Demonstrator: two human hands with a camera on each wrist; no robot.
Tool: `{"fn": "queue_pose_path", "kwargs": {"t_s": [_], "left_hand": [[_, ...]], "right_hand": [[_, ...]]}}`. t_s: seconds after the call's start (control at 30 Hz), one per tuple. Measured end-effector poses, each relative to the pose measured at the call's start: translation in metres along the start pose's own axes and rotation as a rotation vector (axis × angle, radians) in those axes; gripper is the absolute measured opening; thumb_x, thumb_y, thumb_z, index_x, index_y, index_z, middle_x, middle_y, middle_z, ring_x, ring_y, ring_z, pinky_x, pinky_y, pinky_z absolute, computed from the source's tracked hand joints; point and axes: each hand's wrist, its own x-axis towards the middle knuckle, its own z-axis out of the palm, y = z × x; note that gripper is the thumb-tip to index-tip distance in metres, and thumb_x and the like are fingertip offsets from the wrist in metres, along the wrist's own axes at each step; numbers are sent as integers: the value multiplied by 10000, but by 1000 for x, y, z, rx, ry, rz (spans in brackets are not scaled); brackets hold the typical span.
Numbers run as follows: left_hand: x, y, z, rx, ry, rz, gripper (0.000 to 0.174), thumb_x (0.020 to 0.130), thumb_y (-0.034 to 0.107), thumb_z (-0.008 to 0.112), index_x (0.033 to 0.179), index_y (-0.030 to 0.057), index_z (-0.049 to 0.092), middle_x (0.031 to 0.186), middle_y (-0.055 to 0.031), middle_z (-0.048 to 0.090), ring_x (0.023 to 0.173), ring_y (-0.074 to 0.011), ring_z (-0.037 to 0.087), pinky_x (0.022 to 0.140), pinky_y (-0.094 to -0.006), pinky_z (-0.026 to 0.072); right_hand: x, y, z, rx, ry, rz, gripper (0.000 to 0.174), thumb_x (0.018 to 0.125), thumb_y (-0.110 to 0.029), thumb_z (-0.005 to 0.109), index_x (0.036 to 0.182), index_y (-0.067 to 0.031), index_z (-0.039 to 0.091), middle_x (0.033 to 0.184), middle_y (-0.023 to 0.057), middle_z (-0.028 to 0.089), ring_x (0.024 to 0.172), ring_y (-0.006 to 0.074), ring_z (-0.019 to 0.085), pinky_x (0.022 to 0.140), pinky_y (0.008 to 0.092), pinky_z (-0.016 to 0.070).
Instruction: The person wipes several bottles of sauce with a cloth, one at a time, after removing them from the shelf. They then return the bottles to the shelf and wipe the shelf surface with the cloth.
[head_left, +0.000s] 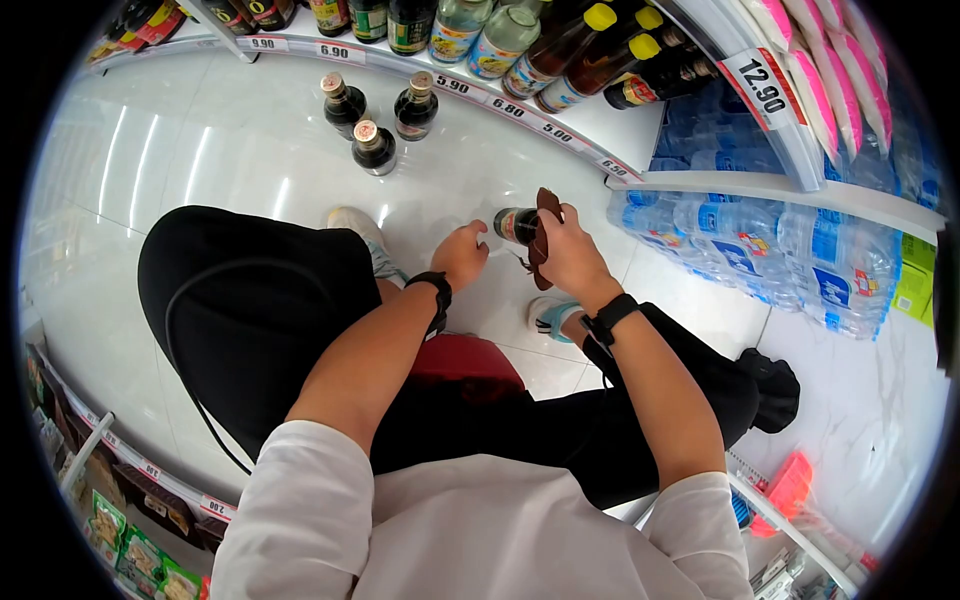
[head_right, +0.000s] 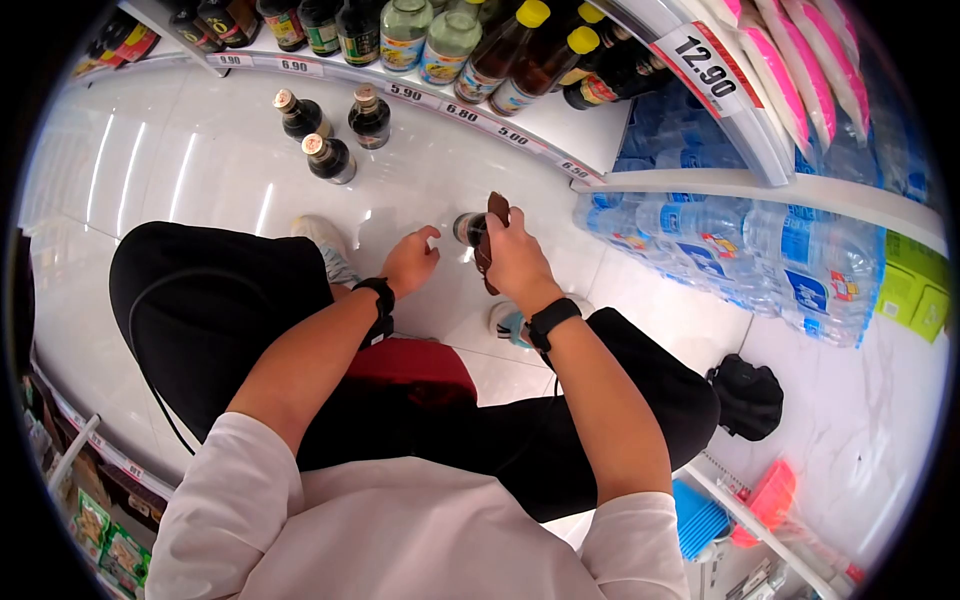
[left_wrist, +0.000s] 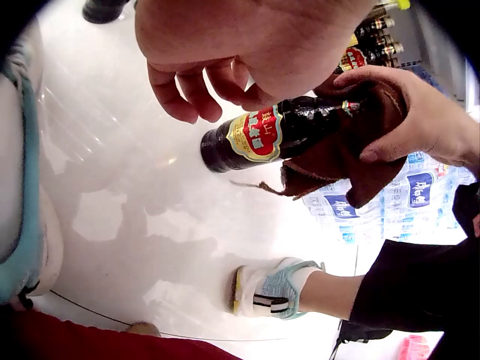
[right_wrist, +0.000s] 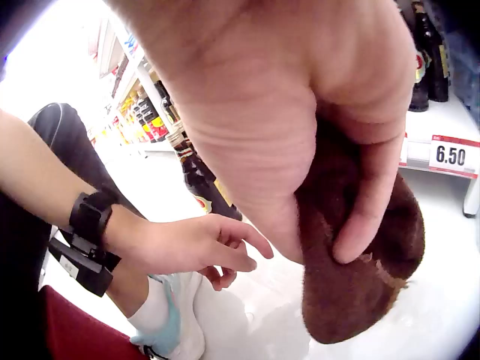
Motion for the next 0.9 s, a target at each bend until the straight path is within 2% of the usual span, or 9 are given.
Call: {"fn": "queue_pose_path", "kwargs": {"t_s": [0.17, 0.27, 0.4, 0.47, 0.5, 0.57, 0.8, 0.87, 0.9], "left_hand": [[-1, 4, -4, -18, -11, -12, 299, 845, 82, 560, 1137, 15, 568, 753, -175, 641, 704, -324, 628, 680, -419, 489], [-2, 1, -3, -11, 0, 18, 295, 845, 82, 560, 1132, 13, 570, 751, -178, 640, 701, -322, 630, 673, -419, 488], [-4, 5, -8, -12, -9, 3, 292, 845, 82, 560, 1128, 11, 571, 753, -181, 641, 705, -326, 631, 669, -421, 488], [-4, 12, -13, -7, -104, -101, 307, 859, 104, 566, 1156, 29, 570, 1004, -221, 648, 915, -365, 631, 819, -432, 493], [-4, 8, -9, -6, -108, -100, 307, 859, 104, 566, 1156, 29, 570, 1004, -221, 648, 915, -365, 631, 819, -432, 493], [-3, -1, -1, 0, -1, 3, 290, 844, 84, 561, 1125, 11, 576, 767, -182, 643, 709, -328, 633, 674, -418, 495], [-3, 2, -4, 13, -22, -7, 285, 841, 80, 557, 1115, 10, 584, 769, -180, 644, 707, -326, 633, 673, -419, 496], [-3, 8, -9, 14, -104, -112, 299, 846, 107, 566, 1134, 30, 585, 994, -224, 649, 907, -372, 633, 813, -440, 500], [-3, 9, -9, 14, -104, -111, 299, 846, 107, 566, 1134, 30, 585, 994, -224, 649, 907, -372, 633, 813, -440, 500]], "right_hand": [[-1, -1, 3, -75, 20, -6, 538, 694, 109, 622, 1194, 49, 433, 1305, 283, 362, 893, 448, 627, 768, 457, 553], [2, 4, 11, -154, 53, -16, 456, 694, 117, 617, 1119, 71, 456, 1285, 283, 390, 852, 435, 638, 753, 444, 558], [6, 12, 12, -180, 84, -115, 387, 686, 95, 637, 1049, 57, 509, 1171, 244, 508, 830, 395, 652, 745, 425, 559], [9, 15, 11, -167, 58, -118, 365, 680, 81, 651, 1022, 49, 529, 1119, 225, 550, 832, 382, 655, 743, 418, 560], [10, 18, 13, -169, 73, -141, 347, 678, 48, 664, 1006, 36, 550, 1090, 205, 567, 829, 370, 656, 741, 413, 559], [12, 23, 17, -173, 88, -163, 330, 677, 15, 677, 989, 22, 570, 1060, 186, 584, 825, 358, 658, 738, 408, 557], [12, 26, 22, -64, 224, -249, 167, 691, -76, 685, 851, -47, 644, 1018, 81, 638, 794, 310, 648, 733, 399, 544], [12, 26, 20, -46, 240, -262, 152, 689, -76, 696, 830, -40, 652, 1015, 72, 653, 784, 305, 645, 725, 394, 543], [13, 27, 19, -37, 218, -269, 147, 688, -84, 698, 822, -45, 654, 1008, 64, 657, 780, 304, 645, 722, 393, 543]]}}
